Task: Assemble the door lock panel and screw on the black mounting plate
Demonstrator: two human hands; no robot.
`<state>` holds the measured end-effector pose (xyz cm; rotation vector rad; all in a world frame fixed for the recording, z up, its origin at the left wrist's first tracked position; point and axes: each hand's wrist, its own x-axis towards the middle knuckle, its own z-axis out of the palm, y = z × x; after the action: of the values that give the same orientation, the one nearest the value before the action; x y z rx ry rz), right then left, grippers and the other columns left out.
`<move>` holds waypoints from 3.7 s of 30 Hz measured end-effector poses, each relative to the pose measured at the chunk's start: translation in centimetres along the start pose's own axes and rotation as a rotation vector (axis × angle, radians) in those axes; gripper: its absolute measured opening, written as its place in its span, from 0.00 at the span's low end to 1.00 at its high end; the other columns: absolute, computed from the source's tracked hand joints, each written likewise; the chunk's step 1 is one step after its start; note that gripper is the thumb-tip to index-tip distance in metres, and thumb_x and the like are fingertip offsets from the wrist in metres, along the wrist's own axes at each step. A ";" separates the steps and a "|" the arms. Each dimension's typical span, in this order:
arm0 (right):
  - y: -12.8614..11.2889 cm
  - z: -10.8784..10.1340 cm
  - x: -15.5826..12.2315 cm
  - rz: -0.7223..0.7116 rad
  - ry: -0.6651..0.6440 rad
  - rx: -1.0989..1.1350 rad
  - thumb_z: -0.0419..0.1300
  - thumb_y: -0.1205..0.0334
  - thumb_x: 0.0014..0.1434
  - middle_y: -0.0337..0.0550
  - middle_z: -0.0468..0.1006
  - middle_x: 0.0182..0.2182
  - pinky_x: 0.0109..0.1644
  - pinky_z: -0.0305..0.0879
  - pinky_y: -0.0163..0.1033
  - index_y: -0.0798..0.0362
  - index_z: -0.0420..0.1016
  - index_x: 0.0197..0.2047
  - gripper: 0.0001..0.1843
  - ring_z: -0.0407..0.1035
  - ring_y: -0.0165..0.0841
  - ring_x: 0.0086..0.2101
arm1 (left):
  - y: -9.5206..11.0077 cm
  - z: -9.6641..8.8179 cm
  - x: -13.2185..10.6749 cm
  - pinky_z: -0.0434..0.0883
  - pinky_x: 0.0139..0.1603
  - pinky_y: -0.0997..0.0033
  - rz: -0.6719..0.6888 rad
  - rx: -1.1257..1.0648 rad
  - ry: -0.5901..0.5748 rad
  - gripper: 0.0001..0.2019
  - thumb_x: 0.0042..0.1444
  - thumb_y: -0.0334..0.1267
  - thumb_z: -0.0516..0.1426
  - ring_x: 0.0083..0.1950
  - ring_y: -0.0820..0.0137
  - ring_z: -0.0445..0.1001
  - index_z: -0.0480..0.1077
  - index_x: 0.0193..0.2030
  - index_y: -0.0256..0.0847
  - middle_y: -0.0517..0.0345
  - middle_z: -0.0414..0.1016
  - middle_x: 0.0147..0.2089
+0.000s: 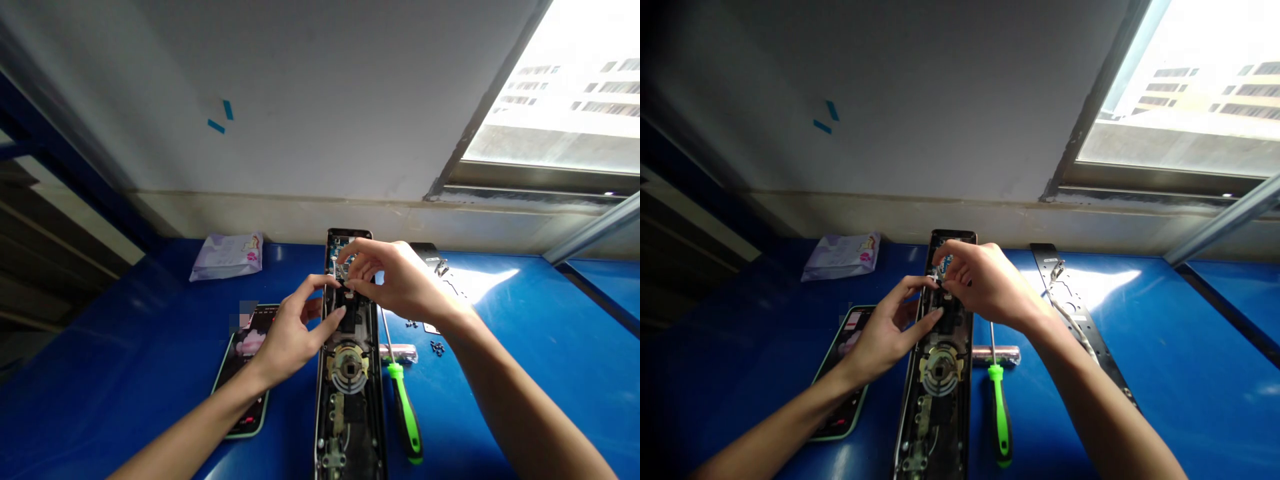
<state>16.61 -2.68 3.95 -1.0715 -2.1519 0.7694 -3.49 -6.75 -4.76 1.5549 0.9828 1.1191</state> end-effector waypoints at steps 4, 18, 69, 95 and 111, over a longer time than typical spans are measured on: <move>0.0 0.2 -0.1 -0.007 -0.003 -0.018 0.64 0.78 0.57 0.33 0.83 0.29 0.38 0.73 0.30 0.51 0.77 0.45 0.15 0.78 0.26 0.29 | 0.3 0.1 0.0 0.79 0.44 0.71 0.013 0.035 0.008 0.13 0.65 0.42 0.63 0.42 0.70 0.79 0.70 0.54 0.46 0.57 0.77 0.54; -0.1 -3.0 -1.0 -0.095 -0.241 -0.288 0.69 0.72 0.60 0.38 0.83 0.31 0.32 0.65 0.31 0.51 0.89 0.40 0.09 0.71 0.25 0.28 | 0.9 0.0 0.1 0.73 0.46 0.66 0.132 0.334 0.038 0.06 0.69 0.41 0.60 0.44 0.66 0.76 0.75 0.50 0.47 0.58 0.80 0.49; -0.3 -0.9 -7.6 0.369 -0.028 -0.408 0.62 0.56 0.68 0.37 0.78 0.26 0.25 0.54 0.34 0.50 0.72 0.45 0.08 0.67 0.28 0.22 | 0.8 -0.1 0.2 0.79 0.49 0.64 0.081 0.283 0.029 0.15 0.69 0.48 0.60 0.47 0.65 0.81 0.67 0.59 0.51 0.57 0.76 0.56; 2.7 -4.9 -13.0 0.111 0.806 -0.242 0.70 0.58 0.60 0.37 0.84 0.30 0.29 0.74 0.36 0.50 0.80 0.45 0.10 0.77 0.30 0.25 | 7.3 10.0 7.4 0.75 0.43 0.63 0.536 1.297 -0.820 0.07 0.59 0.23 0.60 0.43 0.57 0.81 0.78 0.38 0.36 0.48 0.83 0.41; 4.1 -4.3 -13.7 0.068 0.790 -0.079 0.69 0.61 0.59 0.38 0.83 0.31 0.29 0.74 0.36 0.52 0.79 0.44 0.10 0.78 0.30 0.26 | 5.7 12.8 9.7 0.69 0.31 0.68 0.367 1.280 -0.965 0.13 0.56 0.19 0.54 0.32 0.61 0.82 0.78 0.32 0.37 0.49 0.83 0.33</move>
<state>28.41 -11.11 0.28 -1.2293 -1.4788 0.2133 11.76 -1.86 1.09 2.9263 0.6863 -0.3447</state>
